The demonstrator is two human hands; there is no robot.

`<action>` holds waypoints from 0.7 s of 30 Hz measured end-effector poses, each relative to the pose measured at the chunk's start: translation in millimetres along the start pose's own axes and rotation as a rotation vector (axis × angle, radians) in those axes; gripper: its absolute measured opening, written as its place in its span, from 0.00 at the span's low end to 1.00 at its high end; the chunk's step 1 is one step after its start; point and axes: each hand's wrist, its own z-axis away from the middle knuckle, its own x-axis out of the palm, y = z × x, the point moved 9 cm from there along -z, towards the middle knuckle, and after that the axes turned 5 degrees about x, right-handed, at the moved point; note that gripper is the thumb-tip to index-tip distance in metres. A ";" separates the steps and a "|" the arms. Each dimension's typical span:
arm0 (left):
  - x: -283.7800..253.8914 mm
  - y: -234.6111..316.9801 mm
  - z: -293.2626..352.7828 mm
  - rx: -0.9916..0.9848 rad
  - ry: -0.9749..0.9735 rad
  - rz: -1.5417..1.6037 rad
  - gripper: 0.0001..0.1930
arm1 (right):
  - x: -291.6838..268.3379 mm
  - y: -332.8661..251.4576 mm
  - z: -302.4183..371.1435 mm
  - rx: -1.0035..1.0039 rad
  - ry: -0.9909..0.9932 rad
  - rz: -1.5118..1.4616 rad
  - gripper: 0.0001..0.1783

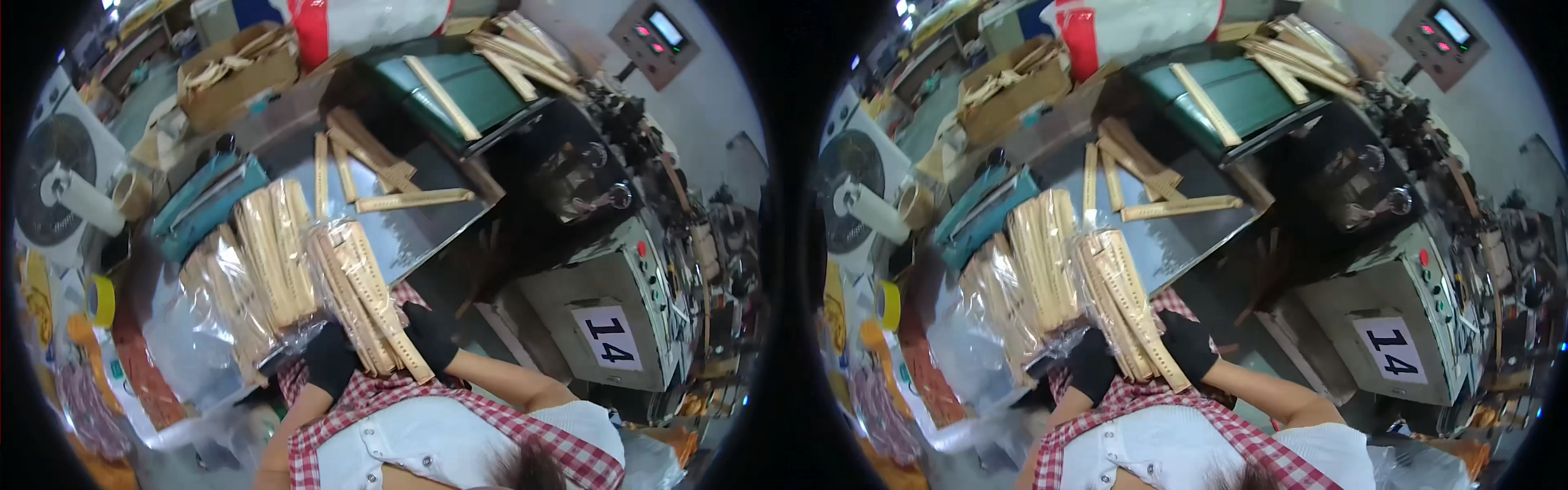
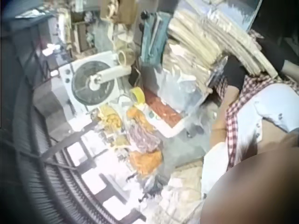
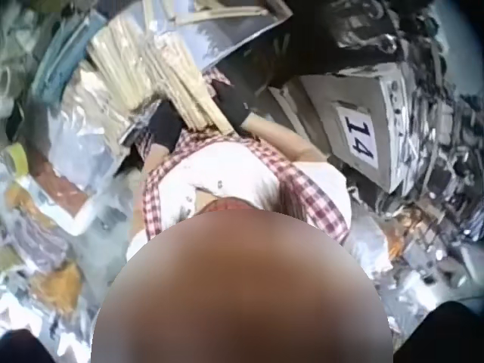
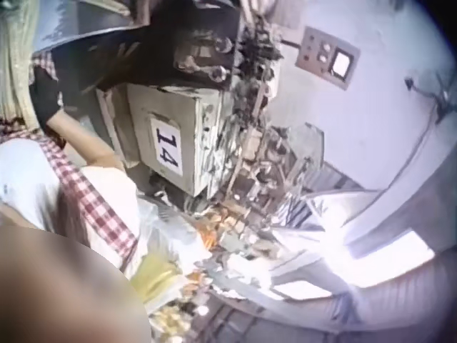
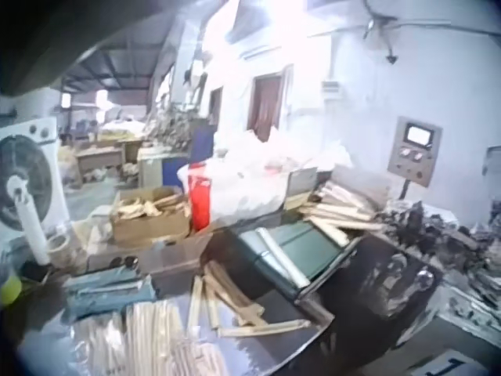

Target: Gathering bundles of incense sticks and placing them into plastic packaging bags.

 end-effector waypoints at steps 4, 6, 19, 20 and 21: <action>-109.8 76.2 -43.7 0.395 0.348 -0.205 0.22 | -62.8 -49.1 -63.4 -0.268 0.112 -0.171 0.11; -186.6 123.5 -80.3 0.478 0.594 -0.296 0.20 | -121.3 -95.8 -87.3 -0.419 0.347 -0.107 0.08; -269.5 161.4 -176.0 0.431 0.078 0.140 0.09 | -205.2 -142.2 -199.3 -0.192 -0.163 -0.344 0.03; -277.7 163.5 -175.5 0.415 0.091 0.130 0.09 | -220.2 -165.5 -190.4 -0.412 -0.005 -0.180 0.02; -288.2 175.4 -169.3 0.499 0.178 0.037 0.09 | -232.0 -186.9 -174.1 -0.622 0.155 -0.016 0.01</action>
